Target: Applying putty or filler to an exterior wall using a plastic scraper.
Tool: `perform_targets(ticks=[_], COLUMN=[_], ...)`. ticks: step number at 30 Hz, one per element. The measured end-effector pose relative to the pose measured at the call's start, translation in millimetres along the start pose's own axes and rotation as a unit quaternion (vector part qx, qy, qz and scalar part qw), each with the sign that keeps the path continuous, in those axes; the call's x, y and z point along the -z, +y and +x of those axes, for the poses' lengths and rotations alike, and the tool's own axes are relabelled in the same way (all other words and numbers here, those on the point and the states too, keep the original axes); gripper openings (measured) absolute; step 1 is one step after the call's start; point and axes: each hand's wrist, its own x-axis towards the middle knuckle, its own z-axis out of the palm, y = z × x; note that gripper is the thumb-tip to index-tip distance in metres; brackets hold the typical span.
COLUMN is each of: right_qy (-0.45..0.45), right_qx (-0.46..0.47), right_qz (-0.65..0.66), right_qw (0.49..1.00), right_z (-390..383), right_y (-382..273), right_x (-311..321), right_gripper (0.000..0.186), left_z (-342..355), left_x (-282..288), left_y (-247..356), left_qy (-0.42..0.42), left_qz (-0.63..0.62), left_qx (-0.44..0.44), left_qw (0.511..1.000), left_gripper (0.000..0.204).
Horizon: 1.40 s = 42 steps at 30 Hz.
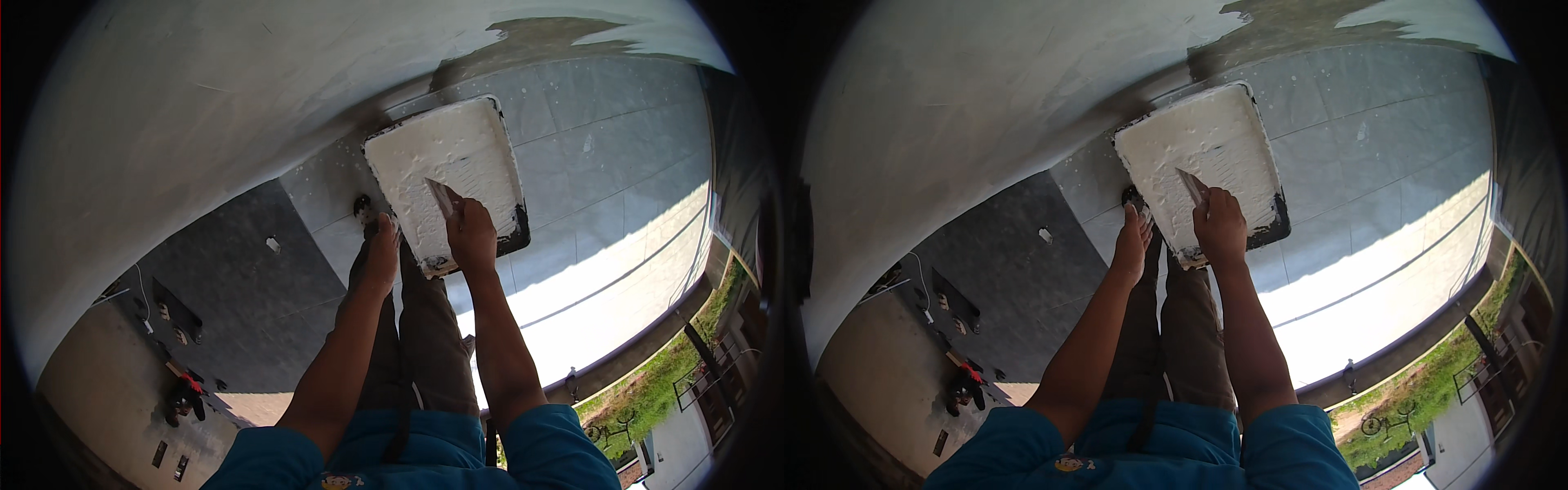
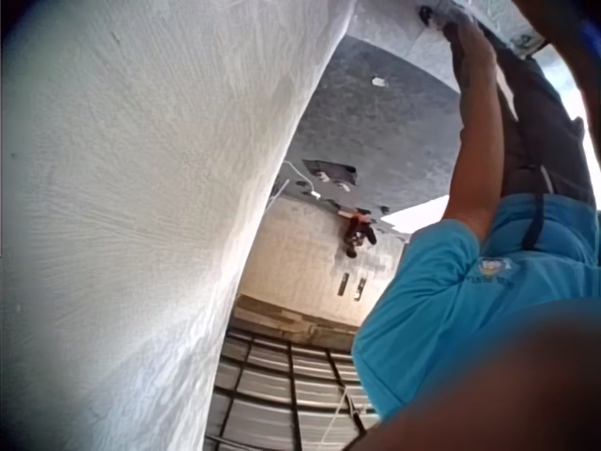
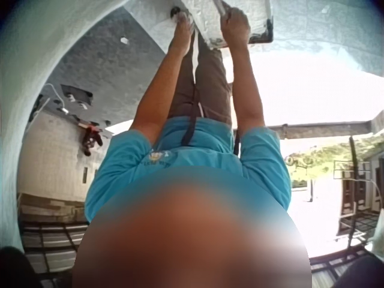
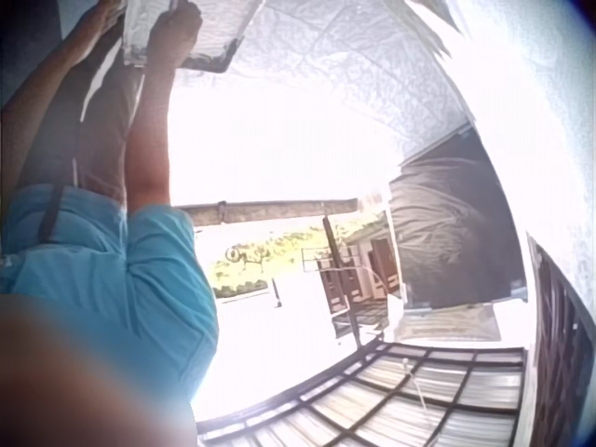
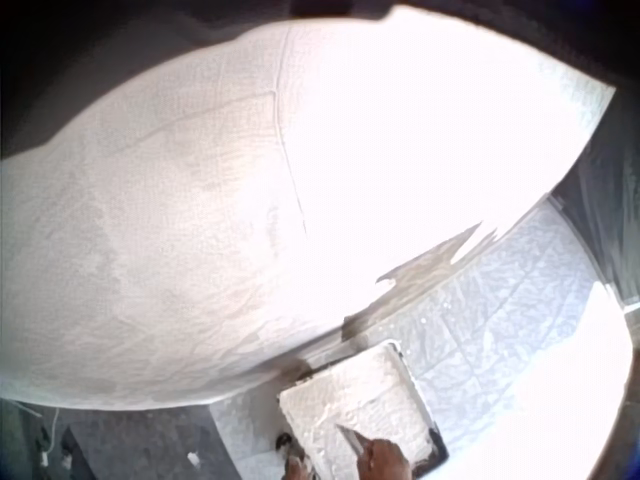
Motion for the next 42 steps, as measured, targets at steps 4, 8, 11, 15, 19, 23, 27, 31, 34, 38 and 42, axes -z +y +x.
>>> perform_targets(ticks=[4, 8, 11, 15, 19, 23, 27, 31, 34, 38, 42], right_qy=[-0.107, 0.015, -0.121, -0.062, 0.034, -0.048, -0.122, -0.114, -0.035, -0.099, -0.162], right_qx=[-0.021, -0.004, -0.044, -0.127, -0.208, -0.208, -0.153, -0.094, -0.159, -0.179, -0.153], right_qz=[-0.062, -0.013, -0.062, 0.041, 0.046, 0.075, 0.095, 0.111, 0.078, 0.092, 0.135], right_qw=[0.992, 1.000, 0.990, 0.989, 0.976, 0.974, 0.976, 0.983, 0.983, 0.974, 0.965], right_z=[-4, -6, -4, 7, 27, 33, 27, 35, 40, 29, 13], right_y=[1, 4, 5, 16, 47, 64, 49, 36, 40, 45, 41], right_x=[-8, -11, -10, 3, 15, -4, -31, -23, -4, -5, -29], right_gripper=[0.013, 0.013, 0.013, 0.019, 0.021, 0.024, 0.027, 0.023, 0.021, 0.025, 0.025], left_z=[4, 8, 9, 11, 3, 1, 10, 14, 15, 26, 32], left_x=[0, 4, 5, 9, 9, 12, 20, 27, 25, 24, 25], left_y=[-1, -5, -10, -10, -18, -32, -43, -49, -53, -57, -67], left_qy=[-0.001, -0.001, -0.005, -0.004, -0.001, 0.007, 0.028, 0.017, 0.085, 0.081, 0.080], left_qz=[-0.005, -0.012, -0.009, 0.032, 0.079, 0.063, 0.036, 0.099, 0.198, 0.215, 0.191], left_qx=[0.012, 0.002, -0.002, 0.024, 0.050, 0.038, 0.016, -0.008, -0.032, -0.049, -0.080], left_qw=[1.000, 1.000, 1.000, 0.999, 0.996, 0.997, 0.999, 0.995, 0.976, 0.972, 0.975], left_gripper=[0.092, 0.092, 0.092, 0.106, 0.109, 0.101, 0.088, 0.061, 0.042, 0.033, 0.030])
